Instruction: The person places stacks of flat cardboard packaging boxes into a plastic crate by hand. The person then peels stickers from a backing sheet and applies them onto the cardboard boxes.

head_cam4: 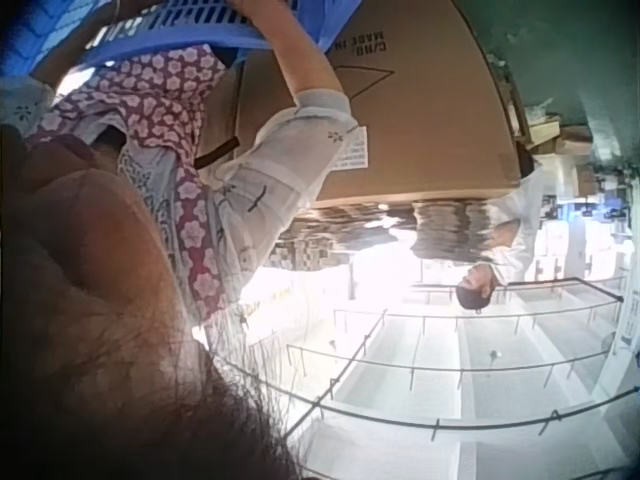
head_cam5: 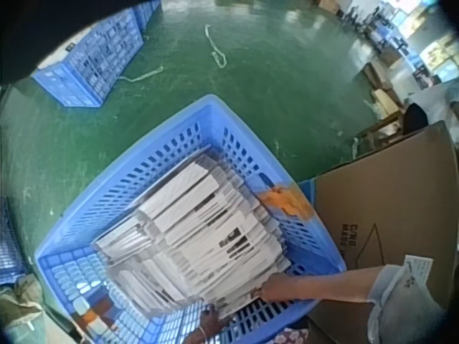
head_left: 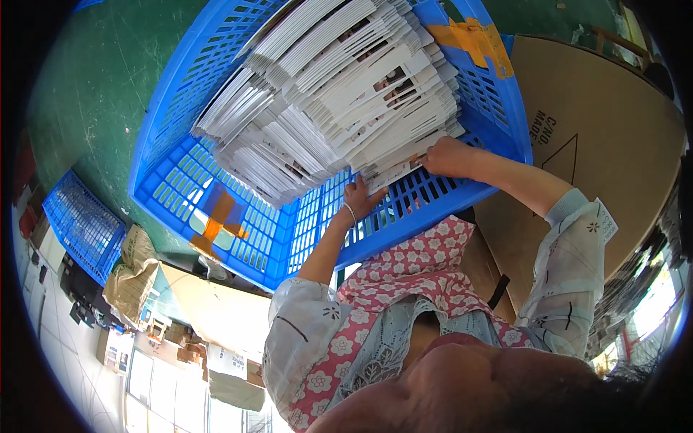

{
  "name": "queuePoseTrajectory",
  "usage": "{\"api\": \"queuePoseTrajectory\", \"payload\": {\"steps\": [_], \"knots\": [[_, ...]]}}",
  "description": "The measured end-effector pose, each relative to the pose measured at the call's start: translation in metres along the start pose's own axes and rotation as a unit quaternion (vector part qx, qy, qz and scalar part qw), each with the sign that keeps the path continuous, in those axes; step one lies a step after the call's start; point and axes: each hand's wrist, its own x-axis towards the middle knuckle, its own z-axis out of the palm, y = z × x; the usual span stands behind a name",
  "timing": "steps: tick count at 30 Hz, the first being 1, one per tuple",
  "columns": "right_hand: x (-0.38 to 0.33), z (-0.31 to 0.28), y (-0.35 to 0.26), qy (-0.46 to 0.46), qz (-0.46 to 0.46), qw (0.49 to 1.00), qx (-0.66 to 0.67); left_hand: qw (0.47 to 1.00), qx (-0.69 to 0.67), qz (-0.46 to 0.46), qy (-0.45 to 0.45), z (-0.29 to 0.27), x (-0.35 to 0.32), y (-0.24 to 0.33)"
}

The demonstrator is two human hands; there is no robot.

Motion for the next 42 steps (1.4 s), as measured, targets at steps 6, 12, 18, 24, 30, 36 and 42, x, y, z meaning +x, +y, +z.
{"api": "queuePoseTrajectory", "payload": {"steps": [6,12,18,24,30,36,42], "knots": [[-0.006,-0.010,-0.017,0.049,-0.031,0.998,-0.036,0.993,0.098,0.060,-0.027,-0.044,-0.030,0.040],[-0.026,-0.062,-0.065,0.234,-0.059,0.968,-0.067,0.939,0.262,0.220,-0.024,-0.090,-0.068,0.034],[-0.033,-0.100,-0.066,0.233,0.068,0.969,-0.035,0.949,0.142,0.277,-0.052,-0.179,-0.122,0.091],[-0.100,-0.218,-0.042,0.290,0.152,0.941,0.081,0.934,-0.031,0.196,0.297,-0.276,-0.011,0.047],[-0.066,-0.240,-0.011,0.519,0.198,0.827,-0.089,0.797,0.100,0.308,0.511,-0.296,0.134,0.051],[-0.021,-0.240,0.004,0.525,0.180,0.809,-0.191,0.767,0.078,0.317,0.552,-0.267,0.139,0.065],[0.017,-0.236,0.035,0.541,0.142,0.796,-0.232,0.830,-0.029,0.238,0.504,-0.232,0.138,0.079]]}}
